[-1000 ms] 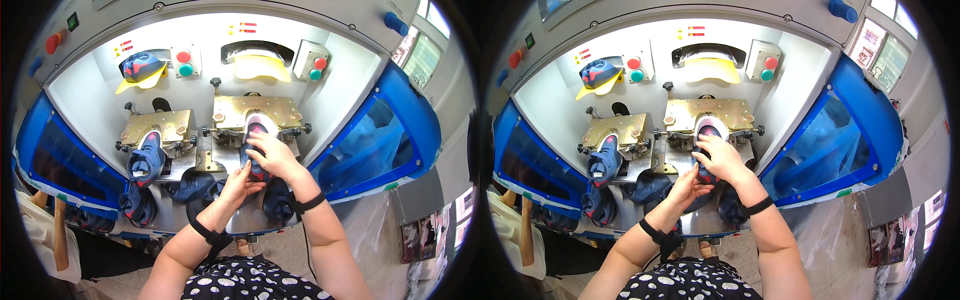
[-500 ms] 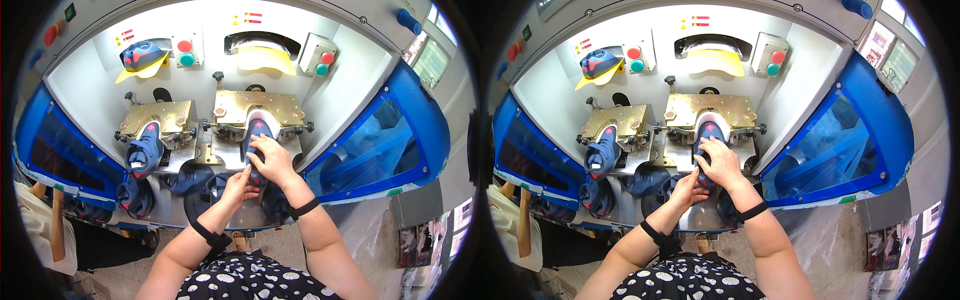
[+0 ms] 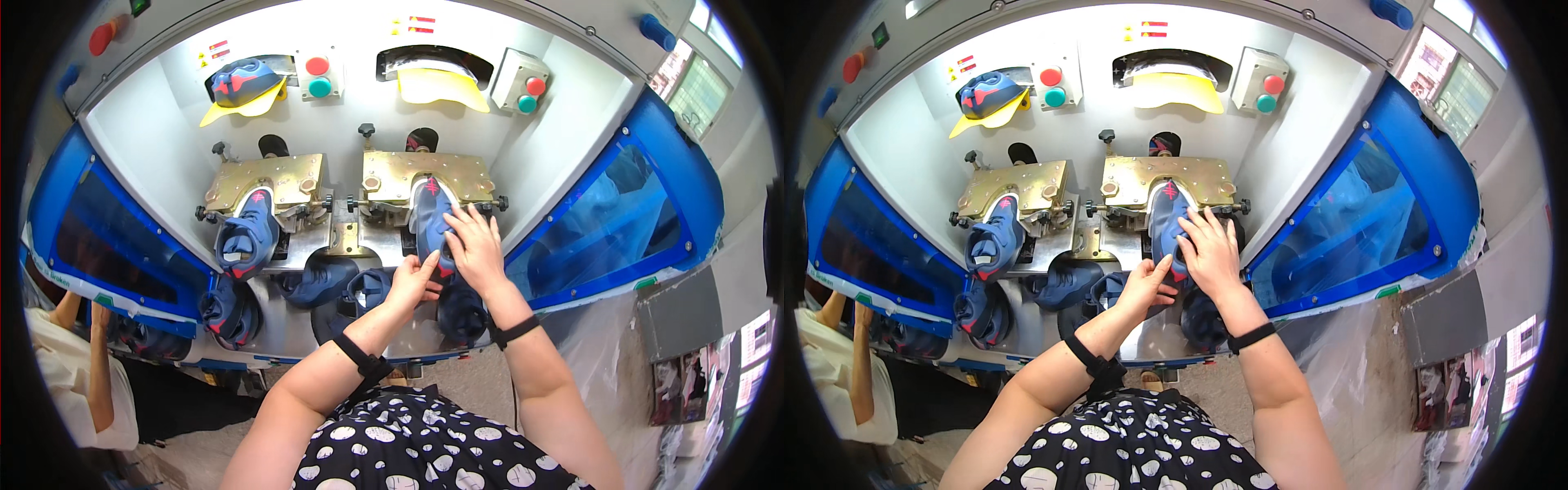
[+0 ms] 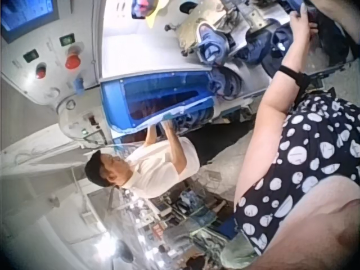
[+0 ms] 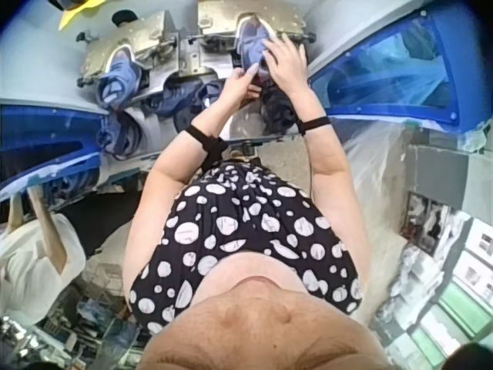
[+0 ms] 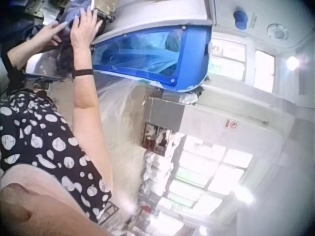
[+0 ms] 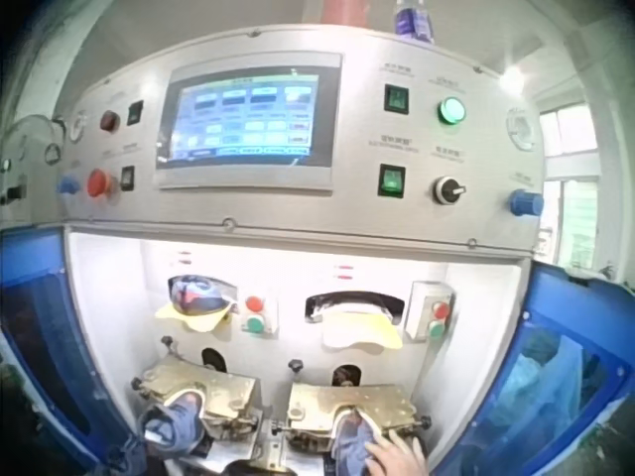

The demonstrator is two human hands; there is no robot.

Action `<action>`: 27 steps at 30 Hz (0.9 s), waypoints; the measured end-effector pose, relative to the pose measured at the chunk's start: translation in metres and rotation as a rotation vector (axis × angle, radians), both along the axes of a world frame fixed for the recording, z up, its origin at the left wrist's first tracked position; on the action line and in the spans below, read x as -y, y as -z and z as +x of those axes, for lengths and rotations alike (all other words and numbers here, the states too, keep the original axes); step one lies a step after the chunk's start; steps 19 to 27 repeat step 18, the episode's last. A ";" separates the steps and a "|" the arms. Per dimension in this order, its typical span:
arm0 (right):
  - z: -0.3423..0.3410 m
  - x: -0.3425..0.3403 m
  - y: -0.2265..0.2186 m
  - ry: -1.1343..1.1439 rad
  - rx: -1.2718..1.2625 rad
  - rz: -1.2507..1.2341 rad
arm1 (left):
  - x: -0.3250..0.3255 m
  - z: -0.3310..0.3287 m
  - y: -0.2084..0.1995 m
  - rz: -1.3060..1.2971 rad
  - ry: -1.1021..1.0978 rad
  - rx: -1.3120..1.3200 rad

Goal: Operating a shoe manufacturing machine to shape or assemble shoe components.

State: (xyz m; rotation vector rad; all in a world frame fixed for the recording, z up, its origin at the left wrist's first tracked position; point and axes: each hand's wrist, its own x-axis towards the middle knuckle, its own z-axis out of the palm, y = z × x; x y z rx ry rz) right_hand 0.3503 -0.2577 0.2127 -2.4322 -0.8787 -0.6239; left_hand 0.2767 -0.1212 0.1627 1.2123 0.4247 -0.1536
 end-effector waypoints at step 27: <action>-0.167 0.131 0.244 0.648 -1.467 2.050 | -0.015 0.015 -0.026 -0.161 0.233 0.072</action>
